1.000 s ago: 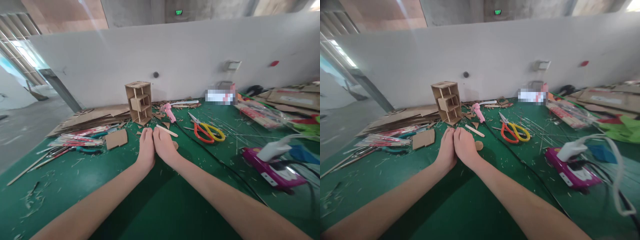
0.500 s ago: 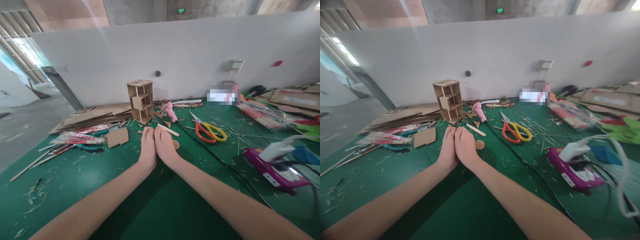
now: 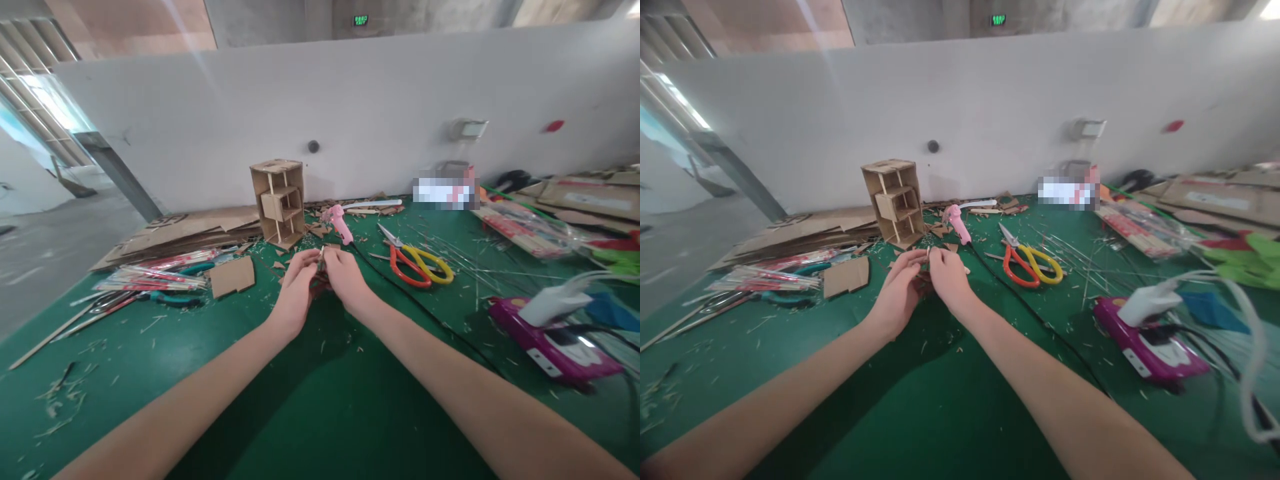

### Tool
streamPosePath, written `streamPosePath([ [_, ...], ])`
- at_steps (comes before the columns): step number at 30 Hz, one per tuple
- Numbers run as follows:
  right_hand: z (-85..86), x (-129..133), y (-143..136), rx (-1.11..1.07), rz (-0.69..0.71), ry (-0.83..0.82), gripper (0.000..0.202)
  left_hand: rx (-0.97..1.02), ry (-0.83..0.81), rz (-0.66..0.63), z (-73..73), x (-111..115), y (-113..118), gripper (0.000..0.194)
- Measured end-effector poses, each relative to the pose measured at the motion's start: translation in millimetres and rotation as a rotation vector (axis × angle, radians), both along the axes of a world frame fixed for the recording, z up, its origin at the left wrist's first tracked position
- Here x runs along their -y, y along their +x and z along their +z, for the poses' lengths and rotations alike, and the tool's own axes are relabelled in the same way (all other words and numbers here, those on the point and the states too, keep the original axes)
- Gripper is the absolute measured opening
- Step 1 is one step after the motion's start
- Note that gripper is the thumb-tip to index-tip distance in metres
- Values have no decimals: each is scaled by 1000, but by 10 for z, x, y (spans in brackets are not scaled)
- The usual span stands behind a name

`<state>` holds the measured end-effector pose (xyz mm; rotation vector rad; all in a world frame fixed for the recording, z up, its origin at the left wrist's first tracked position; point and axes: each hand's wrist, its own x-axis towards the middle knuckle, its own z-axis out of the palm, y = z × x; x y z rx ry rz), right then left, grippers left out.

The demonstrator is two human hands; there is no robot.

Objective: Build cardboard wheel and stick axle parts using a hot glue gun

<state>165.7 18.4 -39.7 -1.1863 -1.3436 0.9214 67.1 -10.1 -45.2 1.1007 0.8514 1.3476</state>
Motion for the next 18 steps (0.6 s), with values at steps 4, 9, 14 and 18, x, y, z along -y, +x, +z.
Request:
streamPosePath([
  [4, 122, -19, 40, -360, 60, -198, 26, -369, 291, -120, 123, -16, -139, 43],
  [9, 131, -16, 32, -342, 153, -181, 20, -542, 329, -85, 202, -32, -240, 46],
  [14, 80, -11, 79, -241, 161, 26, 12, -564, 349, 53, 168, -91, -304, 44],
  [18, 121, 84, 143, 6, 296, 256, 12, -585, 417, 128, 142, -166, -396, 41],
])
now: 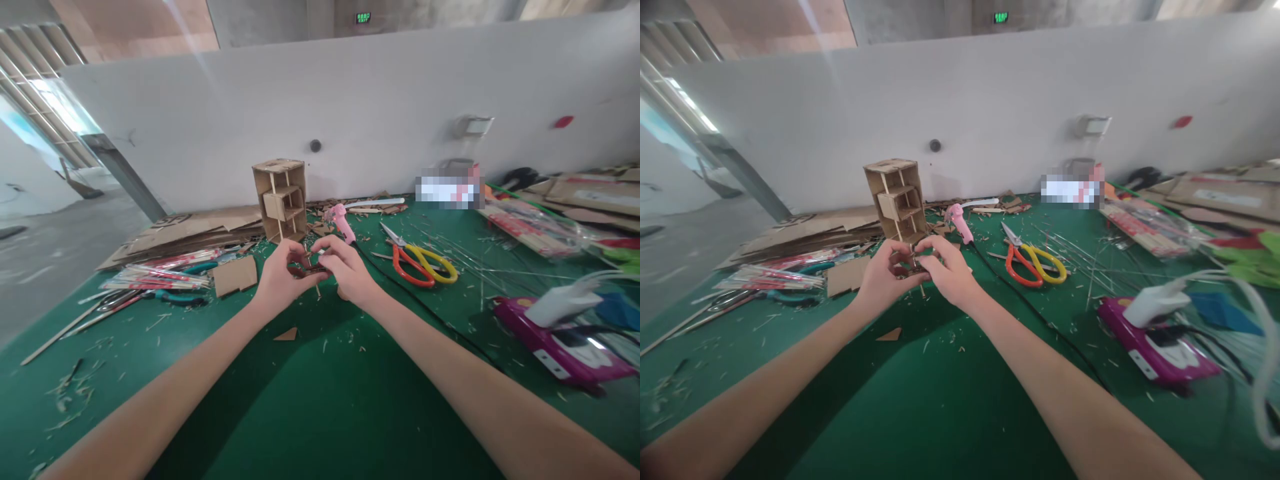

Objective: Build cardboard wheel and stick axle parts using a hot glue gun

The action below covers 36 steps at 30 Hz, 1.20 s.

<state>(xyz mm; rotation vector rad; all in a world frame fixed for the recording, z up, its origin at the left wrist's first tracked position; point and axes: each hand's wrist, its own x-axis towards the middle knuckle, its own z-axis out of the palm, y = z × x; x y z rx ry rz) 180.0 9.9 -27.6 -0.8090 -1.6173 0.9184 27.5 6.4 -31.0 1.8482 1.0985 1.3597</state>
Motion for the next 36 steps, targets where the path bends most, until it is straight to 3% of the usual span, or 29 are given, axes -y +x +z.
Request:
streamPosePath([
  [4, 15, 67, -8, 80, 27, 37, 22, -78, 77, 4, 11, -43, -74, 36],
  [13, 7, 50, -52, 124, -34, 67, 10, -113, 78, 10, 65, -55, -116, 20],
  [21, 21, 70, -44, 74, -14, 88, 10, -389, 356, 75, 117, -78, -184, 13],
  [26, 44, 95, -34, 42, -7, 193, 15, -444, 364, 36, 128, -100, -227, 20],
  [32, 95, 119, -31, 90, -2, 260, 12, -489, 433, 18, 128, -129, -280, 3],
  [36, 104, 115, -25, 107, -2, 279, 10, -551, 497, -3, 122, -127, -303, 2],
])
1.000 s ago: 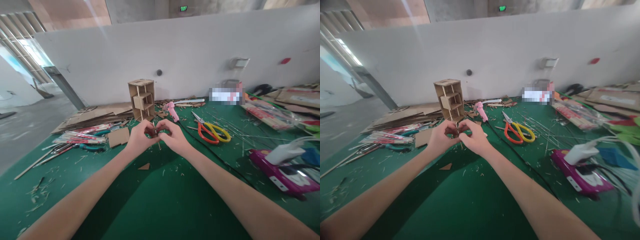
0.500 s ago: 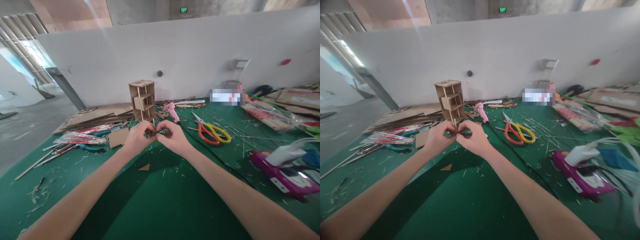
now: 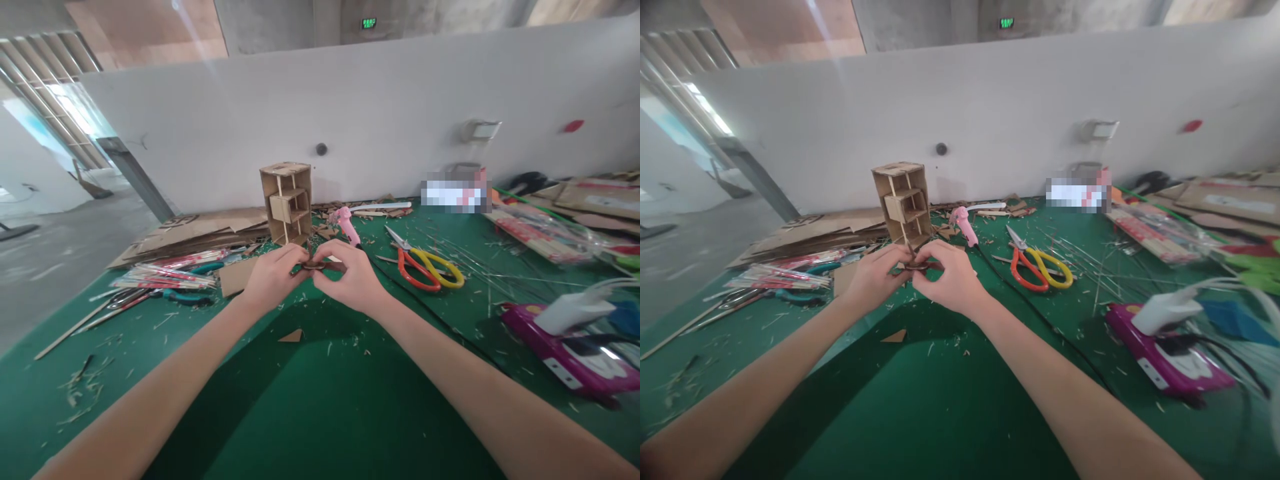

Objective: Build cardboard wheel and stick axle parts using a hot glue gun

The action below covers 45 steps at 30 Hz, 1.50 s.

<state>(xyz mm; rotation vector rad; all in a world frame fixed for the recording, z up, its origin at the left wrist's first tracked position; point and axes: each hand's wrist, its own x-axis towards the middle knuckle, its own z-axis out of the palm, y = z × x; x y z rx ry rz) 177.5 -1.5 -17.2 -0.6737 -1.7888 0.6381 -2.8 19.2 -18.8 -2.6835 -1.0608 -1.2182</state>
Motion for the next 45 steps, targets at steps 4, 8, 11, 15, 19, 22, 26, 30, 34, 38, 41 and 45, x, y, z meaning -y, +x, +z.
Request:
streamPosePath([
  [4, -24, -23, 10, 23, 9, 35, 15, -14, 15, 59, 8, 10, 14, 10],
  [8, -84, -76, 32, 54, -20, 112, 27, 155, -149, 116, 36, 37, 69, 17],
  [11, -117, -123, 63, 114, -84, 162, 23, 286, -366, 53, 54, 54, 99, 23],
  [15, -120, -156, 97, 194, -138, 212, 15, 318, -475, -17, 58, 48, 100, 19],
  [19, -100, -149, 93, 246, -161, 255, 15, 321, -385, -33, 46, 30, 90, 13],
  [22, -85, -141, 83, 283, -179, 260, 13, 284, -329, -4, 44, 33, 87, 11],
  [26, -71, -130, 86, 309, -192, 272, 12, 280, -382, -12, 47, 45, 88, 13],
  [30, -92, -122, 51, 120, -141, 143, 15, 382, -449, -93, 37, 49, 101, 18],
  [34, -147, -156, -47, -234, -23, -263, 24, 492, -472, -141, 25, 51, 124, 19],
  [38, -181, -192, -104, -436, 129, -612, 25, 560, -499, -92, 2, 45, 148, 16],
  [41, -192, -203, -94, -433, 156, -646, 25, 580, -516, -131, -26, 36, 159, 20],
  [45, -225, -244, -72, -418, 156, -583, 27, 489, -496, -129, -57, 22, 163, 42],
])
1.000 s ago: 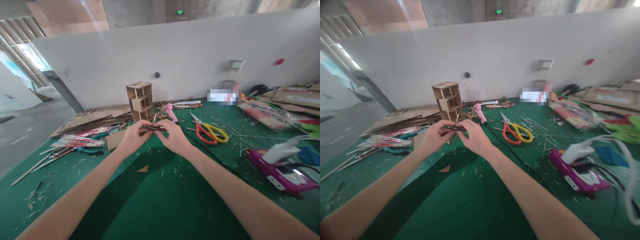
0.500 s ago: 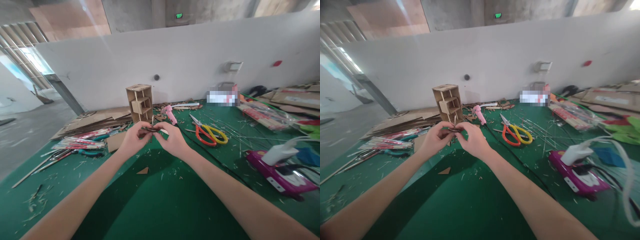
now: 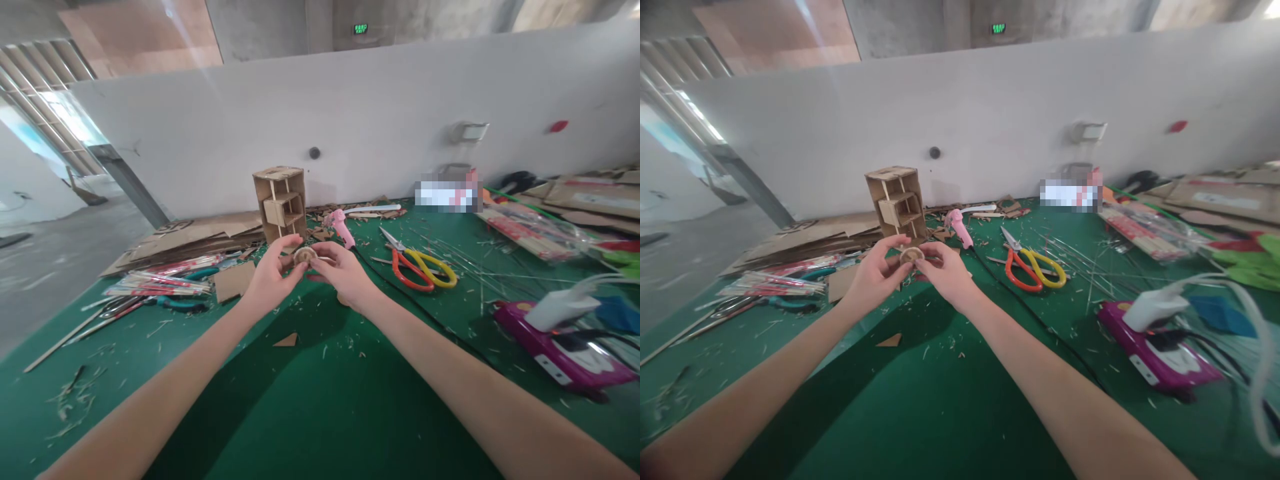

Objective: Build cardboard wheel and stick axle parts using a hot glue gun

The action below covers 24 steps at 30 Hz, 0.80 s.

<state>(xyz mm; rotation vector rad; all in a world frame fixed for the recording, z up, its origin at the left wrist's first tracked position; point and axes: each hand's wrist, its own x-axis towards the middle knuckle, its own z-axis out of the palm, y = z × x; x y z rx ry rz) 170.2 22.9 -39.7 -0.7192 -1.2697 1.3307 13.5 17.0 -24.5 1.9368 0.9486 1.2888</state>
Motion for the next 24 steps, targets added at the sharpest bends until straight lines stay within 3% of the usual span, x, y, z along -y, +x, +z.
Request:
streamPosePath([
  [6, -41, -63, 6, 166, -183, 309, 29, -180, 176, 111, 32, -9, -5, 25],
  [12, -27, -7, 53, 347, -249, 462, 27, -183, 29, 14, 143, 16, -56, 24],
  [18, -5, 49, 74, 511, -313, 664, 29, -271, 84, 52, 215, 73, -67, 19],
  [24, 4, 65, 77, 592, -382, 739, 24, -418, 201, 130, 208, 80, -77, 15],
])
